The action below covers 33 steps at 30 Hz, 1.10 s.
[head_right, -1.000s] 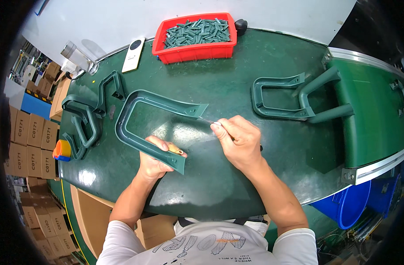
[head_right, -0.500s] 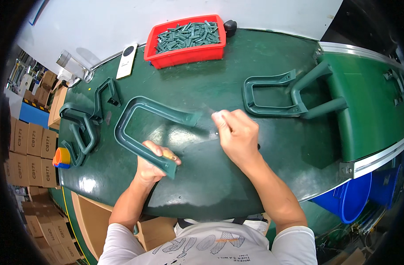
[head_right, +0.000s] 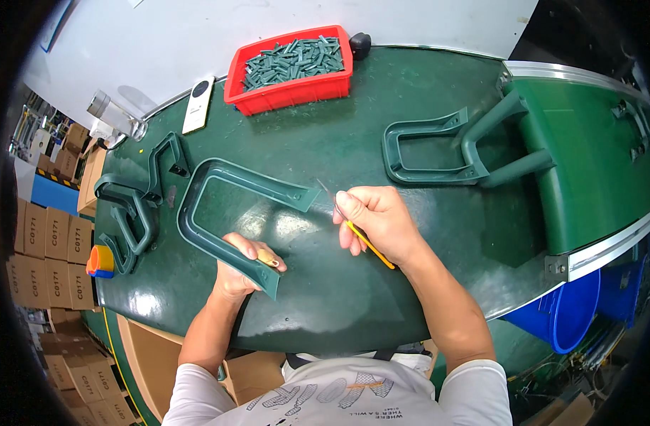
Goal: Inserting plastic pins into holes in curved plastic components and packing them into a box.
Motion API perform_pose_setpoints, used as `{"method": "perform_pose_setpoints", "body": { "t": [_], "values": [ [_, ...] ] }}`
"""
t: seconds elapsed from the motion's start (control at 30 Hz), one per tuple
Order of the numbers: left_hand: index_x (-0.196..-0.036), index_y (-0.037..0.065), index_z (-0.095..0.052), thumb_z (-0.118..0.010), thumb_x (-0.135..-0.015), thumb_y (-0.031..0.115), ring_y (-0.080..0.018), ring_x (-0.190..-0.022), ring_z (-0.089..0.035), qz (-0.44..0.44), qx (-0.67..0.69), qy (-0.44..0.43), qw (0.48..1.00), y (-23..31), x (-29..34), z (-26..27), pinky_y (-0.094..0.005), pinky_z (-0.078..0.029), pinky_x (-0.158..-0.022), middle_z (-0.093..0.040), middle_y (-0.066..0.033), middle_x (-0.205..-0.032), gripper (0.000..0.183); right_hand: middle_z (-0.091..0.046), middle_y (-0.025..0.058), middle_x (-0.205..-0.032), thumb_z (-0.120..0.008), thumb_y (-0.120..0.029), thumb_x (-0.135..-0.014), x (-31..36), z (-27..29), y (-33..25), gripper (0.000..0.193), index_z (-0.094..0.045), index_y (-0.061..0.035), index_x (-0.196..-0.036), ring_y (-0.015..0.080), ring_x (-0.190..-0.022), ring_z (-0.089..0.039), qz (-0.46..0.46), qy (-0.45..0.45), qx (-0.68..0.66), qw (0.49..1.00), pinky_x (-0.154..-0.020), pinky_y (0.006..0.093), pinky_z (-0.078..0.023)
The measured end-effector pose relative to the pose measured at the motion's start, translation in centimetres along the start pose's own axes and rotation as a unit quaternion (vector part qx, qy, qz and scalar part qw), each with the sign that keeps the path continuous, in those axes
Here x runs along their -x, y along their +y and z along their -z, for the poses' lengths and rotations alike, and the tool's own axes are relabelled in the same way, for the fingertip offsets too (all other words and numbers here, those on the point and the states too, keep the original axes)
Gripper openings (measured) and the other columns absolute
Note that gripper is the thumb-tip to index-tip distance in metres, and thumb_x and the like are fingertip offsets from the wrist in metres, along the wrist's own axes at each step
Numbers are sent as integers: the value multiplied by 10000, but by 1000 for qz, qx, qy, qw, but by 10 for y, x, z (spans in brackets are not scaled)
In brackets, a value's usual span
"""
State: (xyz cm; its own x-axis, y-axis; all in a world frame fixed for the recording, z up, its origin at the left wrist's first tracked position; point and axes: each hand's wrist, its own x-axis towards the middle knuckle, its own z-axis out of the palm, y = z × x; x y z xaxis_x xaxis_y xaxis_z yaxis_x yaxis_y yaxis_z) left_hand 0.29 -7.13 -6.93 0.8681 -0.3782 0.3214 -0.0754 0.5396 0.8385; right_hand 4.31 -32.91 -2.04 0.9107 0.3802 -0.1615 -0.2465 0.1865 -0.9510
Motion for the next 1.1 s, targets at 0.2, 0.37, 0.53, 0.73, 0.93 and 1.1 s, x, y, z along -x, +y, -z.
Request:
{"method": "perform_pose_setpoints", "body": {
  "t": [0.2, 0.37, 0.53, 0.73, 0.93, 1.1],
  "values": [
    [-932, 65, -482, -843, -630, 125, -330, -827, -669, -1, 0, 0, 1000, 2, 1, 1, -439, -549, -712, -651, -201, -829, 474, -582, 75, -552, -516, -314, -943, 1, -3, -1, 368, -575, -15, -737, 98, -415, -512, -6, -7, 13, 1000, -384, 219, -388],
    [-935, 63, -482, -841, -634, 116, -328, -823, -670, 4, 4, 1, 1000, 2, 0, -1, -435, -550, -712, -652, -201, -826, 471, -577, 71, -543, -517, -325, -942, 3, 1, 0, 377, -573, -16, -732, 97, -412, -507, 8, -16, 15, 1000, -388, 218, -390],
    [-917, 44, -504, -856, -619, 137, -324, -836, -672, 24, -16, 47, 998, 0, -1, -4, -420, -554, -710, -654, -190, -824, 470, -574, 60, -544, -521, -317, -939, 4, 0, 0, 363, -580, -25, -733, 95, -429, -505, 11, -45, 123, 991, -407, 217, -385],
    [-922, 20, -530, -859, -620, 143, -312, -884, -663, 20, -76, 110, 991, 8, -3, 7, -401, -548, -748, -643, -143, -912, 463, -522, 41, -543, -475, -258, -960, -6, -5, 13, 319, -570, -11, -782, 104, -430, -473, 83, 12, 20, 996, -410, 229, -376],
    [-1090, 31, -513, -781, -716, 99, -125, -854, -598, -6, -323, 285, 902, 83, 35, 4, -267, -493, -727, -631, -75, -941, 465, -420, 21, -489, -440, -262, -970, -18, 15, 32, 310, -519, -15, -799, 107, -365, -392, 65, 34, -36, 997, -330, 217, -293],
    [-1113, 12, -506, -740, -747, 116, -130, -768, -597, -145, -355, 573, 724, 156, 159, 4, -263, -490, -696, -606, -59, -888, 447, -391, 15, -479, -401, -279, -990, -21, 14, 40, 329, -507, -24, -812, 92, -363, -343, 24, 29, -10, 999, -338, 204, -279]
  ]
}}
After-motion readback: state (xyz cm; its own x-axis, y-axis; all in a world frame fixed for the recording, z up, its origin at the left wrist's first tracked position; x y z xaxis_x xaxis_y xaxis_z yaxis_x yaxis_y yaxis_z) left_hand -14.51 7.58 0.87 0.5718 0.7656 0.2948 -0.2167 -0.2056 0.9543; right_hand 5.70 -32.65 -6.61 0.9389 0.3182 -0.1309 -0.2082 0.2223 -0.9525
